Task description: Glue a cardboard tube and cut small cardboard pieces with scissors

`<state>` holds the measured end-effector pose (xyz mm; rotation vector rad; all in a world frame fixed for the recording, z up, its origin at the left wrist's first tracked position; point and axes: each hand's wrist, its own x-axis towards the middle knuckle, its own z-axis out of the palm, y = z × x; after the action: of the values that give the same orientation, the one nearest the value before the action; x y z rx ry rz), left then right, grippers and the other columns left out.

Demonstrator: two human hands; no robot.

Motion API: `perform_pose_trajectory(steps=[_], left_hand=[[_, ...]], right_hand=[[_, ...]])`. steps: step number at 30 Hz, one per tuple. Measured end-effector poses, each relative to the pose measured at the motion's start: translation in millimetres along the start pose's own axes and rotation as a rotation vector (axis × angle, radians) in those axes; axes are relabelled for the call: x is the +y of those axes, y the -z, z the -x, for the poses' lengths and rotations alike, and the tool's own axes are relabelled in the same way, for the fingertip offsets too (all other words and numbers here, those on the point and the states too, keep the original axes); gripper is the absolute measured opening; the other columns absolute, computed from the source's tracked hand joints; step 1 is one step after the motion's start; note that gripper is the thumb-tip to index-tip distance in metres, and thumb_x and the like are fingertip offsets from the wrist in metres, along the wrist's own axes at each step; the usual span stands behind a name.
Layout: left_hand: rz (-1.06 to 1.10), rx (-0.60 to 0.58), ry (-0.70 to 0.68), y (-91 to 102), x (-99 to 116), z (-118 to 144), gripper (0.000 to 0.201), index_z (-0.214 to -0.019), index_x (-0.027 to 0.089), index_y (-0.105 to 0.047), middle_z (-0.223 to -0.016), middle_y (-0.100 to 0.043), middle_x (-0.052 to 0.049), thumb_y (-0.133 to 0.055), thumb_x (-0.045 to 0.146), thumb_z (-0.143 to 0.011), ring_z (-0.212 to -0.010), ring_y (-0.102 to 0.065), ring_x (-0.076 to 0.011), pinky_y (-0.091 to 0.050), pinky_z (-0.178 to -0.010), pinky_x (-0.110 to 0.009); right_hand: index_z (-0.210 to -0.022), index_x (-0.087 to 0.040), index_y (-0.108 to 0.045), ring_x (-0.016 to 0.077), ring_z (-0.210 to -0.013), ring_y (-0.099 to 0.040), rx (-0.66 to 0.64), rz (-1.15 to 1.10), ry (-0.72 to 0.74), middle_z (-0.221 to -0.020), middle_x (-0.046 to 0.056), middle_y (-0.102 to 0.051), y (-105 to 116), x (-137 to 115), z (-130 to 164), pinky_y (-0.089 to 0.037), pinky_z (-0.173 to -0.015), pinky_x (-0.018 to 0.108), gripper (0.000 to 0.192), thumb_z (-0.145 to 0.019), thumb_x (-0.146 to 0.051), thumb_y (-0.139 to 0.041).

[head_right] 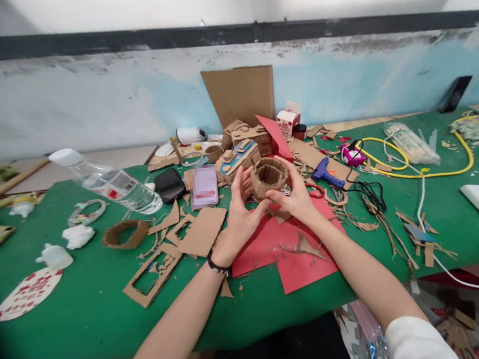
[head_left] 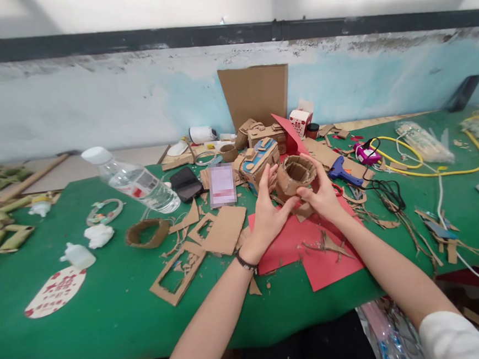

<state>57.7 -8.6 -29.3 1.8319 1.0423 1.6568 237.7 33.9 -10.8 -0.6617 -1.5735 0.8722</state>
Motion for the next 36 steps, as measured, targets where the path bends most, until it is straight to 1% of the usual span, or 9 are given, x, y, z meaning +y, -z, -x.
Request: perform_pose_trajectory(steps=[3, 6, 10, 14, 20, 26, 31, 33, 36], left_hand=[[-0.008, -0.015, 0.027, 3.3, 3, -1, 0.082, -0.178, 0.035, -0.033, -0.178, -0.050, -0.014, -0.074, 0.046, -0.107, -0.163, -0.054, -0.0322, -0.052, -0.132, -0.051], [-0.037, -0.023, 0.010, 5.3, 3, -1, 0.070, -0.175, 0.034, -0.042, -0.178, -0.051, -0.012, -0.068, 0.044, -0.110, -0.163, -0.054, -0.0313, -0.049, -0.134, -0.052], [-0.069, -0.019, -0.002, 5.9, 2, -1, 0.064, -0.173, 0.031, -0.048, -0.177, -0.053, -0.011, -0.066, 0.042, -0.112, -0.163, -0.054, -0.0303, -0.045, -0.138, -0.052], [-0.082, -0.007, 0.030, 5.5, 3, -1, 0.062, -0.171, 0.031, -0.051, -0.175, -0.056, -0.010, -0.066, 0.042, -0.112, -0.160, -0.058, -0.0300, -0.046, -0.137, -0.051], [-0.062, -0.006, 0.030, 4.9, 5, -1, 0.062, -0.170, 0.031, -0.052, -0.175, -0.056, -0.009, -0.069, 0.040, -0.110, -0.160, -0.058, -0.0294, -0.048, -0.137, -0.051], [-0.065, 0.008, 0.095, 4.7, 5, 0, 0.062, -0.169, 0.032, -0.054, -0.171, -0.061, -0.007, -0.071, 0.038, -0.109, -0.155, -0.064, -0.0284, -0.050, -0.136, -0.050], [-0.080, 0.017, 0.036, 2.3, 3, 1, 0.068, -0.172, 0.030, -0.048, -0.175, -0.055, -0.010, -0.071, 0.035, -0.108, -0.160, -0.058, -0.0297, -0.047, -0.137, -0.053], [-0.096, 0.004, 0.009, 1.5, 1, 1, 0.073, -0.174, 0.031, -0.044, -0.177, -0.053, -0.011, -0.074, 0.036, -0.107, -0.163, -0.055, -0.0305, -0.045, -0.138, -0.054], [-0.123, -0.009, 0.006, 2.3, -4, 0, 0.086, -0.177, 0.030, -0.037, -0.180, -0.047, -0.014, -0.079, 0.042, -0.103, -0.166, -0.051, -0.0327, -0.044, -0.138, -0.054]], right_hand=[[-0.164, -0.027, -0.050, 0.0360, -0.156, -0.060, 0.066, -0.034, -0.054, -0.169, 0.015, -0.059, 2, 1, -4, -0.050, -0.133, 0.053, 0.097, -0.086, -0.071, -0.089], [-0.159, -0.026, -0.055, 0.0355, -0.152, -0.063, 0.082, -0.036, -0.076, -0.163, 0.015, -0.064, 1, 0, -5, -0.051, -0.131, 0.052, 0.091, -0.086, -0.065, -0.092], [-0.152, -0.026, -0.060, 0.0338, -0.147, -0.066, 0.071, -0.041, -0.056, -0.158, 0.013, -0.068, -4, -2, -3, -0.054, -0.129, 0.050, 0.083, -0.085, -0.060, -0.094], [-0.154, -0.027, -0.059, 0.0348, -0.150, -0.064, 0.064, -0.011, -0.084, -0.162, 0.014, -0.065, -5, -3, -1, -0.052, -0.131, 0.052, 0.086, -0.086, -0.066, -0.092], [-0.164, -0.027, -0.049, 0.0352, -0.155, -0.060, 0.026, -0.032, -0.098, -0.168, 0.016, -0.059, -5, 0, 0, -0.050, -0.133, 0.052, 0.102, -0.082, -0.069, -0.093], [-0.157, -0.025, -0.056, 0.0342, -0.150, -0.063, 0.068, 0.088, -0.059, -0.161, 0.015, -0.065, -5, 0, -2, -0.050, -0.132, 0.052, 0.089, -0.085, -0.063, -0.093], [-0.160, -0.026, -0.053, 0.0348, -0.154, -0.060, 0.083, 0.115, -0.077, -0.164, 0.016, -0.062, -5, 3, -2, -0.045, -0.136, 0.054, 0.091, -0.087, -0.064, -0.091], [-0.164, -0.026, -0.050, 0.0351, -0.157, -0.057, 0.052, 0.108, -0.080, -0.168, 0.017, -0.059, -6, 5, 0, -0.043, -0.137, 0.055, 0.095, -0.087, -0.065, -0.091], [-0.169, -0.027, -0.045, 0.0351, -0.161, -0.054, -0.048, 0.097, -0.066, -0.173, 0.016, -0.053, -8, 7, 4, -0.041, -0.139, 0.055, 0.101, -0.087, -0.067, -0.089]])
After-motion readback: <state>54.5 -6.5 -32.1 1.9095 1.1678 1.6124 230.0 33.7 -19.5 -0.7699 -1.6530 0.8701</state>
